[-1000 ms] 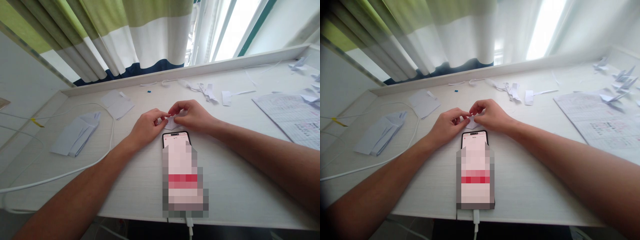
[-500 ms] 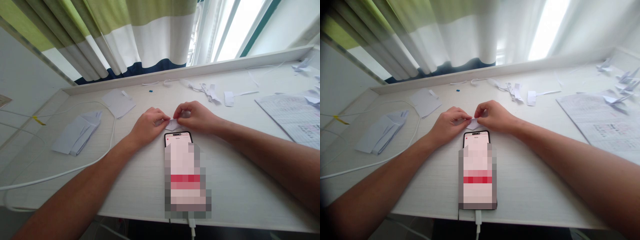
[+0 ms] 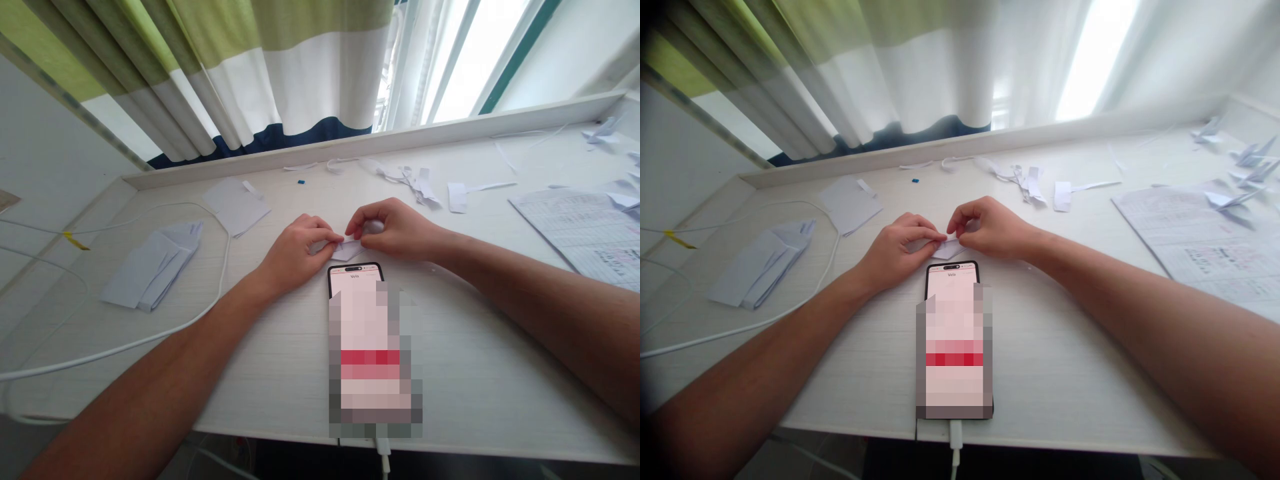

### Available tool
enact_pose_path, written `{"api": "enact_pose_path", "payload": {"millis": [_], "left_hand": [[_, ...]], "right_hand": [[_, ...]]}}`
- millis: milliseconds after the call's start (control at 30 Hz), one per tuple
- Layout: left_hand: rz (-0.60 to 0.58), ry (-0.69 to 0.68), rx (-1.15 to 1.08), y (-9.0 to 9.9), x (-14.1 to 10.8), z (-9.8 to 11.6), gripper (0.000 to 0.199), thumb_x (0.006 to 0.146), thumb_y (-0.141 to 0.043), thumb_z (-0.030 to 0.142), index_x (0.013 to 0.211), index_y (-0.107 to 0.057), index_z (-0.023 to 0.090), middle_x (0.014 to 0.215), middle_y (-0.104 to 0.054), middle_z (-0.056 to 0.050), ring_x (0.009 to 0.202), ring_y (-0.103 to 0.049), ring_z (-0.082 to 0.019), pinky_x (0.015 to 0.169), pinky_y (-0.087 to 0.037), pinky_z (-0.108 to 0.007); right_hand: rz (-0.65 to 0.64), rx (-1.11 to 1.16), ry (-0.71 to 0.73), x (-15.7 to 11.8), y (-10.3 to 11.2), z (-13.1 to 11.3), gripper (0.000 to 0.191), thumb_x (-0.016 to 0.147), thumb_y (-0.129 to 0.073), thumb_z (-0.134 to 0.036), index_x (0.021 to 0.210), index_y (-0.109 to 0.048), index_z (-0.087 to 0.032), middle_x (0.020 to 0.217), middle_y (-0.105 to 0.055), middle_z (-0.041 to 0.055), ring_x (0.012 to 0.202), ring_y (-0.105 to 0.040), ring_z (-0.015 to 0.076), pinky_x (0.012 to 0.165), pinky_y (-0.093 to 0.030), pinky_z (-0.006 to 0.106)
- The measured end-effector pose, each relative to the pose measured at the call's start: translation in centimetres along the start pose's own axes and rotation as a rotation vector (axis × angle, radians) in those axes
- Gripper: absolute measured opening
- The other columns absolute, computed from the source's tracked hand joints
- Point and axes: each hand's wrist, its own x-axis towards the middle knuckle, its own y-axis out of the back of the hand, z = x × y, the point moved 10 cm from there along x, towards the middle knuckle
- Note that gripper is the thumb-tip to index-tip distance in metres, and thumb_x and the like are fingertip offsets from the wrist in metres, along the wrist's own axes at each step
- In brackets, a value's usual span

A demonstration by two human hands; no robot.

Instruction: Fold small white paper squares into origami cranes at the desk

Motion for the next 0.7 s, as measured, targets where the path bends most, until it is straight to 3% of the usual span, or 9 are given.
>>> {"api": "enact_pose_path", "payload": {"millis": [200,400,467,600,700], "left_hand": [[-0.038,0.008,-0.029,-0.01,-0.05,0.18,0.021,0.093,-0.077,0.041,0.102,-0.084,0.024,0.107,-0.079,-0.008,0.104,-0.070,-0.025,0.095,-0.055,-0.042],[-0.037,-0.011,-0.025,0.08,-0.06,0.04,0.017,0.091,-0.081,0.038,0.099,-0.082,0.023,0.110,-0.079,-0.008,0.106,-0.071,-0.025,0.098,-0.055,-0.042],[-0.040,-0.011,-0.024,0.02,-0.03,0.01,0.017,0.091,-0.081,0.038,0.097,-0.080,0.022,0.108,-0.079,-0.008,0.105,-0.071,-0.025,0.097,-0.055,-0.042],[-0.046,0.006,-0.020,-0.14,0.00,-0.11,0.016,0.091,-0.081,0.037,0.095,-0.075,0.022,0.107,-0.079,-0.007,0.105,-0.069,-0.025,0.097,-0.053,-0.042],[-0.049,0.018,-0.022,-0.25,0.03,-0.21,0.017,0.091,-0.080,0.037,0.095,-0.073,0.023,0.106,-0.078,-0.007,0.104,-0.068,-0.025,0.096,-0.053,-0.042]], "right_hand": [[-0.020,-0.017,0.006,-0.12,-0.07,0.08,0.023,0.072,-0.063,-0.007,0.082,-0.079,-0.021,0.087,-0.080,0.0037,0.084,-0.070,0.0219,0.082,-0.051,0.035],[0.084,0.006,-0.010,-0.09,0.69,0.46,0.016,0.083,-0.067,-0.019,0.092,-0.080,-0.019,0.091,-0.078,0.0065,0.083,-0.067,0.0222,0.078,-0.049,0.036],[0.106,-0.058,-0.020,-0.06,0.71,0.46,0.012,0.087,-0.068,-0.025,0.086,-0.078,-0.019,0.089,-0.076,0.0070,0.079,-0.065,0.0210,0.075,-0.047,0.036],[0.098,-0.285,-0.043,0.06,0.43,0.28,0.032,0.093,-0.067,-0.033,0.064,-0.065,-0.020,0.073,-0.066,0.0050,0.070,-0.055,0.0186,0.068,-0.039,0.036],[0.047,-0.293,-0.095,0.07,0.12,0.50,0.035,0.093,-0.069,-0.036,0.063,-0.061,-0.021,0.066,-0.062,0.0029,0.065,-0.051,0.0169,0.063,-0.035,0.035]]}}
